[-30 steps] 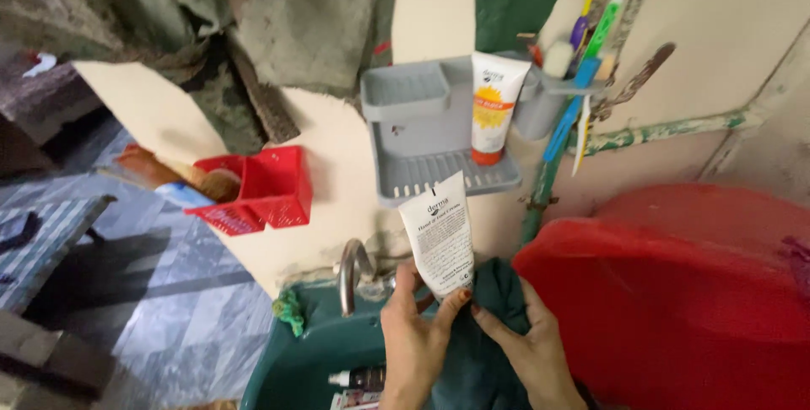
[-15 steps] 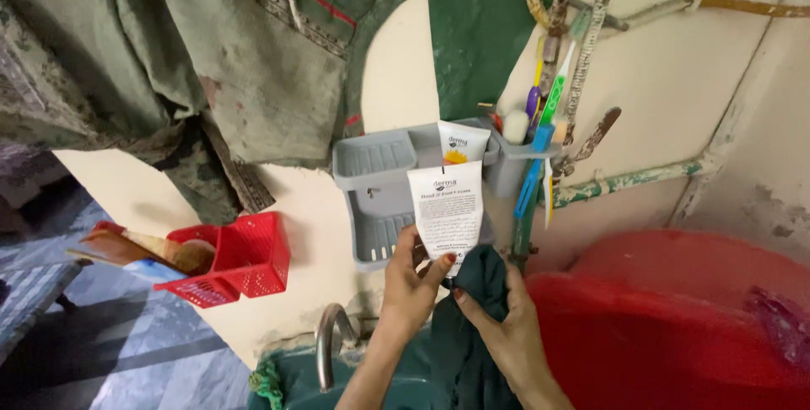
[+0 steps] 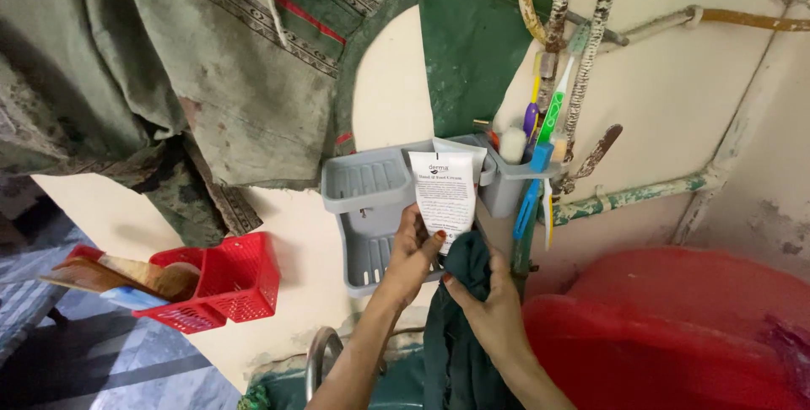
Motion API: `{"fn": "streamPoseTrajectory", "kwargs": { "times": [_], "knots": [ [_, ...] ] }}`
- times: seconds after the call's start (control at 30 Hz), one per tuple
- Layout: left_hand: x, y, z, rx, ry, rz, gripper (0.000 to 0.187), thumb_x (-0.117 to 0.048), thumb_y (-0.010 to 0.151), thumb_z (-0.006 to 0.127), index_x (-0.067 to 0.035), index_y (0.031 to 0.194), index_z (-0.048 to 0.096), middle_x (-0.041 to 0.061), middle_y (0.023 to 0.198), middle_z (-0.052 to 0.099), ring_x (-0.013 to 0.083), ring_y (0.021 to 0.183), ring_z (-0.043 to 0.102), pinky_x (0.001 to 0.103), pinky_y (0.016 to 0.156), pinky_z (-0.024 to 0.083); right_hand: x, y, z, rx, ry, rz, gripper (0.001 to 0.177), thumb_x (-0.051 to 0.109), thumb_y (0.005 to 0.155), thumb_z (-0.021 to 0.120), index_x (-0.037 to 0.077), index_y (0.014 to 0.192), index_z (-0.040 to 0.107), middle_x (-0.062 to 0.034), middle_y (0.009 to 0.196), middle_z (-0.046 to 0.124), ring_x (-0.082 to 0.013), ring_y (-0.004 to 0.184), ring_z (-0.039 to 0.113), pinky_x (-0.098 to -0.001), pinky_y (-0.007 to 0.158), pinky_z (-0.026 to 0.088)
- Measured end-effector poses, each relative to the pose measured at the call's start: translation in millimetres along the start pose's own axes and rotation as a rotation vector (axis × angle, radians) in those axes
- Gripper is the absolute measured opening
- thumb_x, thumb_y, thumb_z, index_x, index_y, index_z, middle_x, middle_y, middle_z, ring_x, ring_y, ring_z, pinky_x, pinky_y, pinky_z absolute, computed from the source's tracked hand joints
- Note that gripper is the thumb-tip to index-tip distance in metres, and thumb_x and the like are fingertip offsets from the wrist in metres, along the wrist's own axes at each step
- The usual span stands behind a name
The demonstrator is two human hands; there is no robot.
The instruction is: The person wipes the surfaces of cosmetic tubes and a spray bottle with a cloth at a sink. They handle a tube of sunblock, a tube of foot cream, and a black spray bottle, wiping each one and then placing the tubes into a plastic wall-mounted shelf.
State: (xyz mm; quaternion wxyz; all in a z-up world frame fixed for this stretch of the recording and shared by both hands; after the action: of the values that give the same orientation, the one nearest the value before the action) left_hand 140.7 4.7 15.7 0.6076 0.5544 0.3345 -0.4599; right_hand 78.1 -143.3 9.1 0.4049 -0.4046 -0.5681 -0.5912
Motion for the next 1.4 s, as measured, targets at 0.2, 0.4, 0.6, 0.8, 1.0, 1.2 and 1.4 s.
{"fn": "streamPoseTrajectory", "kwargs": {
  "times": [0.2,0.4,0.6,0.8,1.0,1.2,1.4],
  "knots": [
    [15.3,12.1,-17.5,-0.041,-0.128,-0.014,0.052,0.004,0.092,0.057,-0.003,0.142,0.045,0.012,0.127,0.064,0.0205,0.113,0.060,0.036,0.098,0.049,-11.6,15.5,9.0,0.066,-0.134,-0.008,0.072,0.011,0.078,0.079,0.005,0.144,0.050,-0.0115,0.129,0.069,-0.0190,0.121,0.065,-0.0323,0.104,0.047],
    [10.6,13.7,-28.0,-0.169,0.145,0.018,0.048,0.004,0.088,0.059,-0.002,0.135,0.054,0.012,0.118,0.069,0.0222,0.102,0.065,0.035,0.088,0.053,-19.8,19.9,12.2,0.122,-0.147,0.094,0.069,0.006,0.077,0.075,0.007,0.143,0.055,-0.0117,0.127,0.074,-0.0194,0.116,0.069,-0.0314,0.102,0.049],
    [-33.1,-13.1,-33.0,-0.421,0.738,0.026,0.067,-0.003,0.073,0.080,-0.004,0.134,0.051,0.020,0.118,0.063,0.0319,0.102,0.069,0.040,0.084,0.056,-1.9,21.6,10.3,0.125,-0.282,-0.009,0.071,0.005,0.073,0.075,0.006,0.141,0.054,-0.0127,0.129,0.068,-0.0225,0.119,0.067,-0.0333,0.100,0.049],
    [-44.2,-17.5,-25.7,-0.412,0.704,0.129,0.054,0.000,0.077,0.077,-0.002,0.124,0.050,0.019,0.100,0.072,0.0324,0.090,0.076,0.040,0.079,0.059,2.2,16.9,20.5,0.190,-0.358,-0.022,0.060,0.005,0.074,0.073,0.003,0.132,0.059,-0.0151,0.119,0.071,-0.0272,0.112,0.071,-0.0361,0.096,0.052],
    [-35.7,-11.6,-36.0,-0.447,0.761,0.148,0.046,0.002,0.079,0.074,-0.003,0.116,0.048,0.020,0.096,0.075,0.0363,0.090,0.075,0.044,0.077,0.058,-2.4,26.1,24.8,0.246,-0.394,0.006,0.070,0.009,0.072,0.073,0.008,0.140,0.054,-0.0159,0.126,0.071,-0.0258,0.119,0.068,-0.0349,0.100,0.050],
    [-33.5,-13.6,-36.4,-0.469,0.783,0.169,0.039,0.001,0.083,0.073,-0.004,0.113,0.050,0.018,0.095,0.075,0.0349,0.088,0.076,0.043,0.076,0.058,-6.5,37.5,21.8,0.285,-0.505,0.029,0.079,0.015,0.071,0.074,0.010,0.146,0.049,-0.0189,0.129,0.069,-0.0292,0.122,0.066,-0.0355,0.102,0.048],
    [-36.1,-14.1,-33.2,-0.440,0.775,0.160,0.045,0.002,0.076,0.074,-0.004,0.112,0.048,0.017,0.093,0.074,0.0348,0.084,0.076,0.043,0.074,0.059,0.8,34.9,27.6,0.284,-0.536,-0.092,0.081,0.014,0.071,0.073,0.009,0.147,0.048,-0.0201,0.131,0.067,-0.0312,0.123,0.065,-0.0369,0.103,0.048]
  ]
}}
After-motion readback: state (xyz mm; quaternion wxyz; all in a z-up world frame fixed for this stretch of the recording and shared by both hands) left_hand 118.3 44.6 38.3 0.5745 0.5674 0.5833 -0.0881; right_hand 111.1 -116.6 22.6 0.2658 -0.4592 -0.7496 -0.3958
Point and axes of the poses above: each hand's wrist, its own y-axis towards the middle knuckle, its own z-axis out of the palm, x = y × z, the point moved 9 cm from there along y, towards the middle knuckle
